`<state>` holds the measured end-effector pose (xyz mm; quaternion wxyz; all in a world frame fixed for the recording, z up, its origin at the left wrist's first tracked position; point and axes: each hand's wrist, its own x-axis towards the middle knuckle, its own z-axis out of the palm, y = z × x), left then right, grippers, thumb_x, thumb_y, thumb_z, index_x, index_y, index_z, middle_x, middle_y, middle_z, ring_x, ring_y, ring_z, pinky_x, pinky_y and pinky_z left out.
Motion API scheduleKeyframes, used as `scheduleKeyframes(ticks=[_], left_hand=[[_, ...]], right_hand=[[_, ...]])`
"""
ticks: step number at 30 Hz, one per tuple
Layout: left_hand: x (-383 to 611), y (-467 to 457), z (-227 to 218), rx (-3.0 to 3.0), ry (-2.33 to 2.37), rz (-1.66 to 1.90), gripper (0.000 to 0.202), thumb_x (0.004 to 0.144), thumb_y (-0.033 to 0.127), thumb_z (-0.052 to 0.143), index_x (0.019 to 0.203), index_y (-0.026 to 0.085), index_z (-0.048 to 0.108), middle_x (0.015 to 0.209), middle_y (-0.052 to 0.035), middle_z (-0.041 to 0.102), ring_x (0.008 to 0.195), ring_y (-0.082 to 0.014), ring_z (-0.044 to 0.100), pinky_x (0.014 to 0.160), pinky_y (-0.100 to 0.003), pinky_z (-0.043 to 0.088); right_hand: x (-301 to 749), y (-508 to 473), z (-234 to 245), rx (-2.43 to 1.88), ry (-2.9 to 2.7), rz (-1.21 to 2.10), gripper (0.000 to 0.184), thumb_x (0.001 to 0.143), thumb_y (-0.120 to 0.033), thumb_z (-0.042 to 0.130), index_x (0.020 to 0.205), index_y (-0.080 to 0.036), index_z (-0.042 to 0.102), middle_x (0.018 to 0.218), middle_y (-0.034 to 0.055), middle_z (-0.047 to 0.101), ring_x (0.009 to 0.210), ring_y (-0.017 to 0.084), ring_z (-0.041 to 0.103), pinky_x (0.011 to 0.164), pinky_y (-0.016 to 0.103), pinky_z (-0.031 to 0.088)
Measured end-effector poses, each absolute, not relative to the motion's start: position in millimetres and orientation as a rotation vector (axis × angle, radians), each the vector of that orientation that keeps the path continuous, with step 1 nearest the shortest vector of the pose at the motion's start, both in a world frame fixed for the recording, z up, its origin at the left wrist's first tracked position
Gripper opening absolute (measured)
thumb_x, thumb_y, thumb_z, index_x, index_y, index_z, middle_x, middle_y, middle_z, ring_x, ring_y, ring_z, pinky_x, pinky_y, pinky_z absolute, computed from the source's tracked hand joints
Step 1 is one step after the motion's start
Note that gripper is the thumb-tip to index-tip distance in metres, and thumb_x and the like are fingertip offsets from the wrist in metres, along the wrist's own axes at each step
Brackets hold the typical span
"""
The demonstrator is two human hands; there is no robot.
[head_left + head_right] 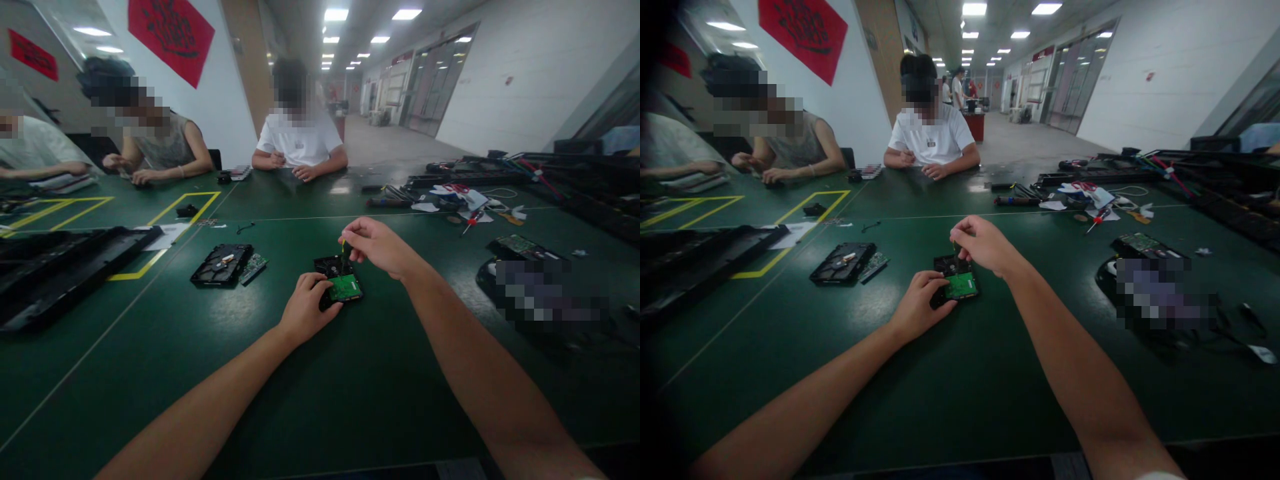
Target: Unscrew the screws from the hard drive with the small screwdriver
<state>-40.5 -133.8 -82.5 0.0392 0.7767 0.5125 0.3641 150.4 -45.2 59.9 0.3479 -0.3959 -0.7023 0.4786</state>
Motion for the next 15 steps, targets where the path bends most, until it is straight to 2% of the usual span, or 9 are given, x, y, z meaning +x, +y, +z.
scheduleKeyframes(ticks=[8,12,15], left_hand=[[-40.4,-134.6,-81.4,2.380,1.577,1.110,0.039,0.088,0.033,0.082,0.123,0.022,0.069,0.129,-0.0121,0.061,0.127,-0.0327,0.057,0.109,-0.053,0.055],[-40.6,-134.1,-82.6,2.373,1.575,1.116,0.039,0.088,0.033,0.082,0.123,0.023,0.069,0.130,-0.0115,0.061,0.127,-0.0330,0.057,0.110,-0.055,0.055],[-40.6,-133.8,-82.8,2.368,1.573,1.119,0.039,0.087,0.033,0.082,0.123,0.024,0.068,0.132,-0.0114,0.061,0.129,-0.0332,0.056,0.110,-0.055,0.054]], right_hand=[[151.6,-48.4,64.5,-0.987,-1.886,1.218,0.008,0.102,-0.022,0.064,0.101,-0.019,0.071,0.079,0.0007,0.068,0.057,0.009,0.061,0.046,0.018,0.045],[150.0,-49.4,66.9,-0.999,-1.826,1.312,0.010,0.101,-0.015,0.060,0.106,-0.018,0.068,0.092,0.0040,0.073,0.057,0.009,0.065,0.048,0.019,0.049],[148.1,-48.5,66.4,-1.029,-1.747,1.374,0.007,0.101,-0.015,0.059,0.102,-0.018,0.066,0.102,0.0065,0.075,0.059,0.009,0.066,0.050,0.020,0.051]])
